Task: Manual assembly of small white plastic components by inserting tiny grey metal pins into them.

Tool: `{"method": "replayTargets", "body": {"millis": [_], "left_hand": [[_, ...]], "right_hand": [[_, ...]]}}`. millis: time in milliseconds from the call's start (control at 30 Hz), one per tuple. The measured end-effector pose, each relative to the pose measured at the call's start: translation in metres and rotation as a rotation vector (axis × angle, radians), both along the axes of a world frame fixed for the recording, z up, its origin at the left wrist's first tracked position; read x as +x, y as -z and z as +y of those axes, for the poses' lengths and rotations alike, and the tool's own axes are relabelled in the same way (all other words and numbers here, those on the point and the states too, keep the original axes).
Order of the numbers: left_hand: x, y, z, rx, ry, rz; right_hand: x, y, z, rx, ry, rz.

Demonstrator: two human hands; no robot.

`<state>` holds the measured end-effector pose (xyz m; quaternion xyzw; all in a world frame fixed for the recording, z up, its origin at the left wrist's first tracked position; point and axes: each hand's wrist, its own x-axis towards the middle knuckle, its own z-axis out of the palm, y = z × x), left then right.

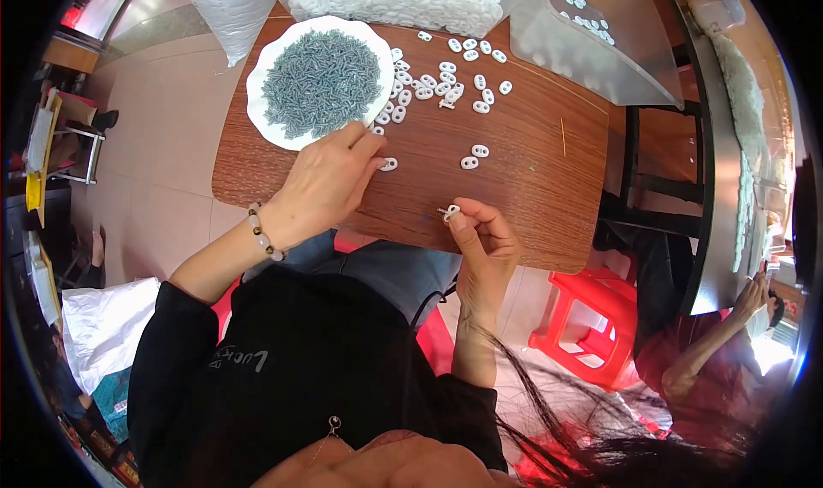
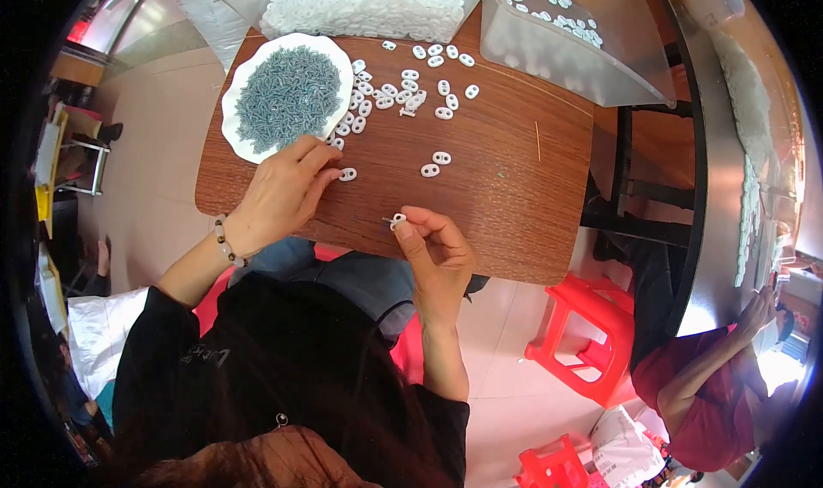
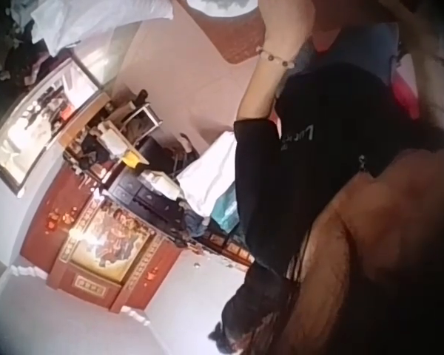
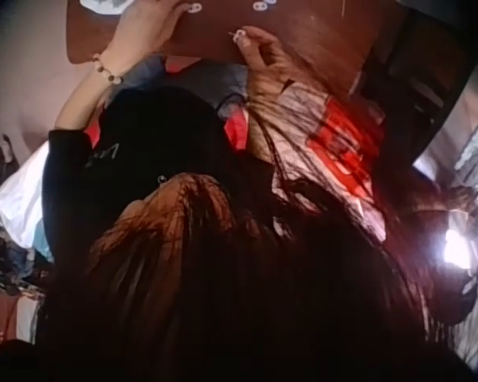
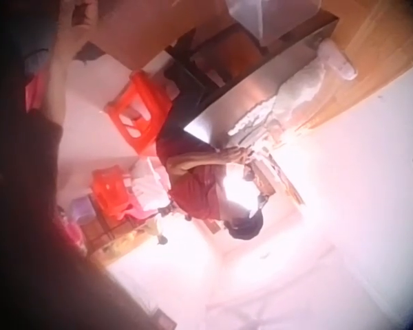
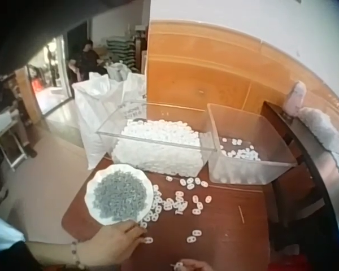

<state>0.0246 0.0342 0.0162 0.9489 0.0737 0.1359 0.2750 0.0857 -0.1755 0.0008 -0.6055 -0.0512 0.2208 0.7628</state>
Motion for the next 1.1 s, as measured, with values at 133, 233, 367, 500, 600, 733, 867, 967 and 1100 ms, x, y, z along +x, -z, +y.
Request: {"method": "replayTargets", "body": {"millis": [133, 233, 367, 500, 600, 733, 867, 967, 1100], "left_hand": [[0.003, 0.004, -0.004, 0.09, -0.008, 0.094], [0.006, 0.007, -0.006, 0.122, 0.01, 0.119], [0.002, 0.015, -0.004, -0.071, 0.038, 0.016], [0.0, 0.01, -0.012, -0.968, -0.074, 0.222], [-0.007, 0.011, -0.012, -1.446, -0.095, 0.316], [-0.015, 0.013, -0.014, -1.627, -0.156, 0.367], [-0.019, 0.017, -0.019, -1.765, -0.159, 0.409], [-0.019, 0.018, -0.02, -1.801, -0.142, 0.421], [-0.02, 0.022, -0.02, -1.794, -0.142, 0.418]], "right_hand": [[-0.001, -0.001, 0.0, -0.009, -0.006, -0.013], [-0.001, 0.0, -0.001, -0.021, -0.003, -0.016], [0.0, -0.003, 0.001, -0.059, 0.002, -0.009], [0.0, 0.004, 0.0, -0.025, -0.003, -0.02], [0.0, 0.002, 0.001, 0.0, -0.018, -0.012], [-0.002, 0.0, 0.005, 0.064, -0.058, 0.031], [-0.004, 0.0, 0.007, 0.037, -0.09, 0.048], [-0.005, -0.003, 0.007, -0.026, -0.098, -0.011], [-0.005, -0.002, 0.007, -0.054, -0.1, -0.018]]}}
